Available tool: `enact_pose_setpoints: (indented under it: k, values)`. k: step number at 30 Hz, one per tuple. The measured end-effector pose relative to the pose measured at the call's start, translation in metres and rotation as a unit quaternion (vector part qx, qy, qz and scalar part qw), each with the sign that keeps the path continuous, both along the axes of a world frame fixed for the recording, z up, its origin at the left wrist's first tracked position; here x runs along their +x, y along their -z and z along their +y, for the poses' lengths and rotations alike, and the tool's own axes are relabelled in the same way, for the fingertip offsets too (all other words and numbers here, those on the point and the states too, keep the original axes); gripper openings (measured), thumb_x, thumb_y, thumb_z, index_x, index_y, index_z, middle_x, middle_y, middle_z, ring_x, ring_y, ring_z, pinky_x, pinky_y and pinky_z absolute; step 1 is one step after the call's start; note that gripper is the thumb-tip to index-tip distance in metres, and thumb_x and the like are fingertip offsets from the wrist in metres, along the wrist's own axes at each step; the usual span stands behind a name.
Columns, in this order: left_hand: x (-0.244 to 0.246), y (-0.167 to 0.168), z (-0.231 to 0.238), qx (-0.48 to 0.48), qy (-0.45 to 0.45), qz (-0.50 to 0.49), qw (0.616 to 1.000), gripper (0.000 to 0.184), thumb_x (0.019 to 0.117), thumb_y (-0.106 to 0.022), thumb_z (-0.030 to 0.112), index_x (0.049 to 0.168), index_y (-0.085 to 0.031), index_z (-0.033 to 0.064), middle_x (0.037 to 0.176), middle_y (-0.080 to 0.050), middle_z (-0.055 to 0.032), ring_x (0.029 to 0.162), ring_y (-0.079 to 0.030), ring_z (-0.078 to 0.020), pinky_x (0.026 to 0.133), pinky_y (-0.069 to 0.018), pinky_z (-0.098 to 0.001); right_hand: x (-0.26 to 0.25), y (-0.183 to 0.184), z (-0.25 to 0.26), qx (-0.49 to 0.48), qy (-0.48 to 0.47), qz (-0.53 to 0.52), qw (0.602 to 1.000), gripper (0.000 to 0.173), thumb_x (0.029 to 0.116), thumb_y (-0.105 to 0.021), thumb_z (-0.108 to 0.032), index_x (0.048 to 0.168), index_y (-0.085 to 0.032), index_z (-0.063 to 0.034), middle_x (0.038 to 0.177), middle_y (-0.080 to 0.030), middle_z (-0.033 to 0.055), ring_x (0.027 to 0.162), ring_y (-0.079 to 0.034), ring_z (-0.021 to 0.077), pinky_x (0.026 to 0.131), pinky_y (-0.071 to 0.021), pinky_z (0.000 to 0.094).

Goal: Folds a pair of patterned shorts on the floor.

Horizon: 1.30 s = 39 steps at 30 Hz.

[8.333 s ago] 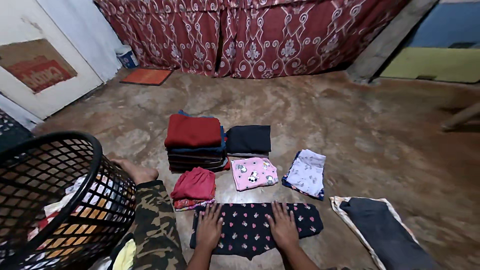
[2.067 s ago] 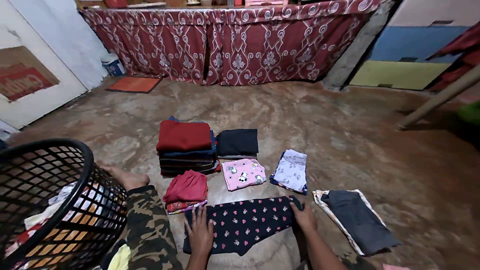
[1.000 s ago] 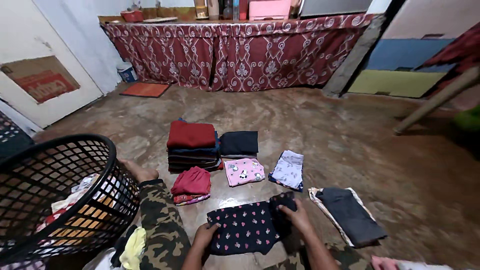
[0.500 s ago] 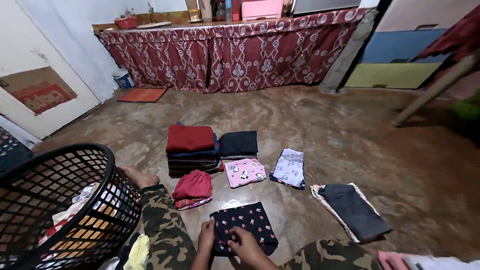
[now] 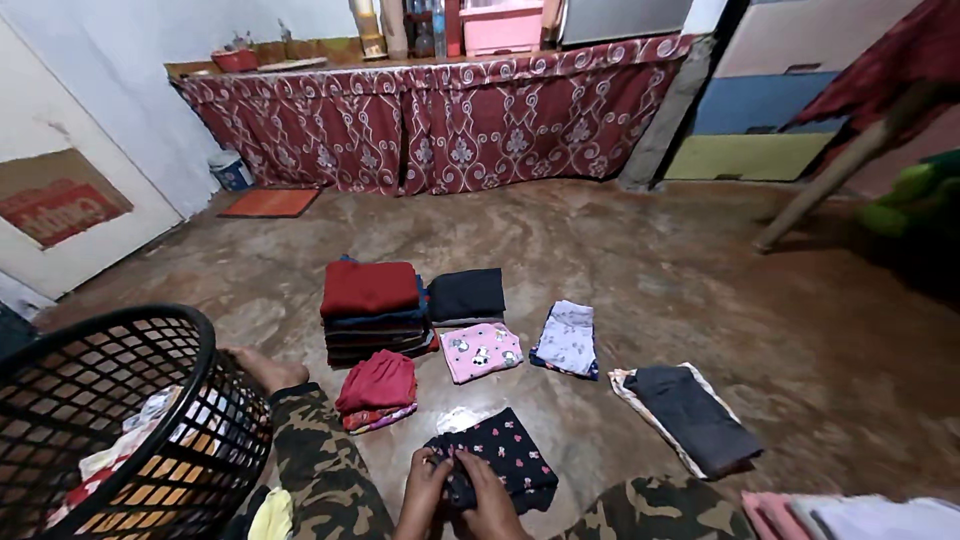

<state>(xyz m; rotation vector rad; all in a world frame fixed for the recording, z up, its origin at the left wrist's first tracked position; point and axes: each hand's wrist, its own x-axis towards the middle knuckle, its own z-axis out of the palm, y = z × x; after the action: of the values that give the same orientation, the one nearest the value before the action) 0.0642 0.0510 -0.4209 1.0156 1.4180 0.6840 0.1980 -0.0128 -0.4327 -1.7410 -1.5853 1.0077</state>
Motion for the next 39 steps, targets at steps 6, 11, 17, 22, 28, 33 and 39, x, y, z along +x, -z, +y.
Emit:
enact_pose_setpoints:
  k: [6, 11, 17, 22, 28, 33, 39]
  values:
    - [-0.01, -0.022, 0.0, 0.08, -0.134, -0.096, 0.983, 0.041, 0.1127, -0.03, 0.028, 0.139, -0.042, -0.0014, 0.099, -0.063, -0.0129, 0.075, -0.067, -0.0193, 0.067, -0.0586, -0.0366, 0.029, -0.058, 0.016, 0.072, 0.103, 0.123, 0.984, 0.033, 0.0967, -0.06, -0.008, 0.129, -0.067, -0.0038, 0.121, -0.071, 0.014, 0.109, -0.069, 0.0231, 0.099, -0.0545, 0.0432]
    - [-0.015, -0.025, 0.001, 0.095, -0.057, -0.121, 0.986, 0.061, 0.111, -0.016, 0.042, 0.154, -0.033, 0.0037, 0.143, -0.055, -0.0188, 0.125, -0.059, -0.026, 0.102, -0.05, -0.0445, 0.063, -0.123, 0.021, 0.086, 0.156, 0.223, 0.958, 0.029, 0.0925, -0.062, -0.002, 0.121, -0.068, -0.0023, 0.111, -0.072, 0.0094, 0.094, -0.071, 0.0133, 0.085, -0.0592, 0.0324]
    - [-0.004, -0.018, 0.001, -0.06, 0.05, -0.128, 0.989, 0.087, 0.1042, 0.004, 0.06, 0.147, -0.044, 0.0021, 0.113, -0.072, -0.017, 0.093, -0.073, -0.0253, 0.082, -0.0586, -0.045, 0.121, -0.083, 0.066, 0.017, 0.227, 0.319, 0.92, 0.033, 0.0946, -0.064, 0.001, 0.127, -0.061, 0.0012, 0.114, -0.069, 0.0144, 0.095, -0.068, 0.0183, 0.084, -0.0573, 0.0365]
    - [0.009, 0.027, 0.007, -0.144, 0.096, 0.033, 0.984, 0.059, 0.1123, -0.026, 0.046, 0.131, -0.058, 0.0004, 0.108, -0.068, -0.0187, 0.086, -0.068, -0.0276, 0.075, -0.0565, -0.045, 0.157, 0.017, 0.055, -0.152, 0.306, 0.162, 0.926, 0.043, 0.0985, -0.068, -0.018, 0.136, -0.057, 0.0007, 0.127, -0.064, 0.0228, 0.113, -0.065, 0.0341, 0.096, -0.0532, 0.0513]
    - [0.015, 0.037, 0.006, -0.068, 0.157, 0.101, 0.98, 0.037, 0.1018, -0.064, 0.019, 0.132, -0.057, -0.0005, 0.104, -0.07, -0.019, 0.087, -0.071, -0.0258, 0.083, -0.0592, -0.0437, 0.141, 0.016, 0.047, -0.236, 0.249, 0.085, 0.936, 0.041, 0.0957, -0.071, -0.022, 0.131, -0.062, -0.003, 0.12, -0.067, 0.0216, 0.111, -0.065, 0.035, 0.097, -0.051, 0.054]
    - [0.014, 0.044, 0.006, -0.022, 0.176, 0.14, 0.974, 0.033, 0.0992, -0.066, 0.015, 0.129, -0.061, 0.0023, 0.111, -0.07, -0.0193, 0.093, -0.071, -0.0288, 0.089, -0.0577, -0.0485, 0.134, 0.02, 0.044, -0.259, 0.185, 0.002, 0.948, 0.036, 0.0936, -0.074, -0.029, 0.116, -0.066, -0.0026, 0.11, -0.068, 0.0212, 0.107, -0.065, 0.0355, 0.094, -0.0499, 0.0548]
    - [0.016, 0.028, 0.002, -0.108, 0.124, 0.084, 0.983, 0.022, 0.0986, -0.063, 0.005, 0.118, -0.059, -0.0042, 0.101, -0.068, -0.0203, 0.078, -0.071, -0.027, 0.071, -0.0617, -0.0427, 0.139, 0.018, 0.042, -0.275, 0.153, -0.006, 0.949, 0.024, 0.0918, -0.073, -0.022, 0.102, -0.067, -0.0003, 0.102, -0.067, 0.0204, 0.098, -0.064, 0.0337, 0.088, -0.0495, 0.0538]
